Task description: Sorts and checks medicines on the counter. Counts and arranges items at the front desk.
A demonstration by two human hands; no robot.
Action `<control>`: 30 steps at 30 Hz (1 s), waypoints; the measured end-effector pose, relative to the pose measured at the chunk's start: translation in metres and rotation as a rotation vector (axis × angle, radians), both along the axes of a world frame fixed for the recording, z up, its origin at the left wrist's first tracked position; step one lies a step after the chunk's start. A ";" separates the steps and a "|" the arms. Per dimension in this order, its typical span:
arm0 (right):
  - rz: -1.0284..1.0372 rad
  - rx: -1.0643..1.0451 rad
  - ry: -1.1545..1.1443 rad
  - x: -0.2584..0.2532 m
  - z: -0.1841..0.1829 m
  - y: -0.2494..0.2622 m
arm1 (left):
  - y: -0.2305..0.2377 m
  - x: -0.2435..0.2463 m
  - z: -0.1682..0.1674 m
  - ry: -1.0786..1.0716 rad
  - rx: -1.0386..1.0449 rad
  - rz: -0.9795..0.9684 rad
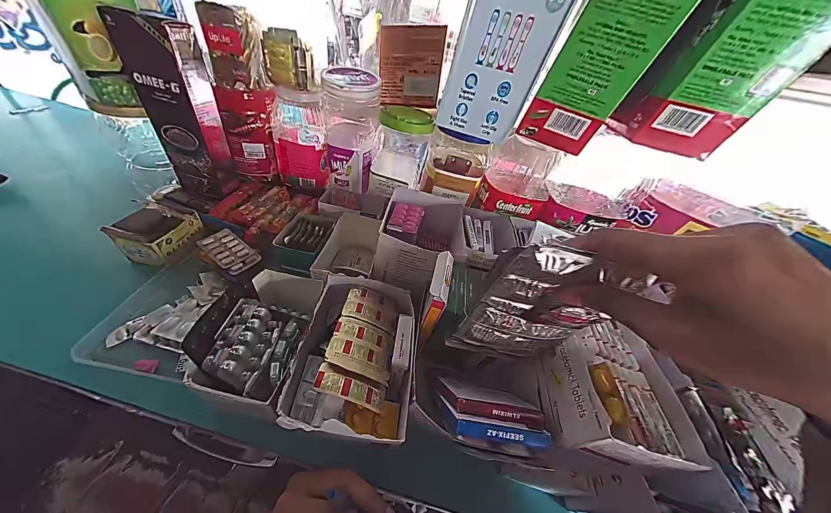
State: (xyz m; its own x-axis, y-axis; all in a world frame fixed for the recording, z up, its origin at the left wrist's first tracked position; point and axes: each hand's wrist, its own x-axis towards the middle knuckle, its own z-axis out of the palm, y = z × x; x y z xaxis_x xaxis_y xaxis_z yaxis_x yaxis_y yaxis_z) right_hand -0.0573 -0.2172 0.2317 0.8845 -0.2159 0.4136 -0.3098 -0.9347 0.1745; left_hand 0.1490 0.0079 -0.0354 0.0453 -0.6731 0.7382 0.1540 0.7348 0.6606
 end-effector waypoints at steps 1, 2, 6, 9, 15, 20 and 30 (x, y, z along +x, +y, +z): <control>-0.005 -0.030 -0.005 -0.001 0.001 0.002 | -0.002 0.000 -0.001 0.006 -0.002 -0.016; -0.013 -0.041 -0.004 -0.002 0.001 0.004 | -0.003 0.000 -0.002 0.014 -0.004 -0.031; -0.032 -0.018 0.018 0.000 -0.002 0.009 | -0.006 0.000 -0.002 0.026 -0.016 -0.050; -0.028 -0.033 0.031 0.003 -0.010 0.011 | -0.009 0.005 -0.008 0.002 -0.046 -0.094; 0.100 0.211 0.280 -0.004 -0.018 0.011 | -0.009 0.004 -0.006 0.029 -0.031 -0.070; 0.064 -0.058 0.206 0.040 -0.014 0.020 | -0.011 0.009 -0.007 0.030 -0.052 -0.117; -0.308 0.205 0.614 0.108 -0.052 0.011 | -0.010 0.016 -0.006 0.047 -0.048 -0.158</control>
State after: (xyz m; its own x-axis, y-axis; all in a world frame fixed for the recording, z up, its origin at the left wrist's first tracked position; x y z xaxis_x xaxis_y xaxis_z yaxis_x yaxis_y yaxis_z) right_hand 0.0511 -0.2064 0.1795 0.8310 -0.5131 -0.2148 -0.4669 -0.8533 0.2319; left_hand 0.1649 -0.0025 -0.0417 -0.0234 -0.6382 0.7695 0.2998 0.7298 0.6144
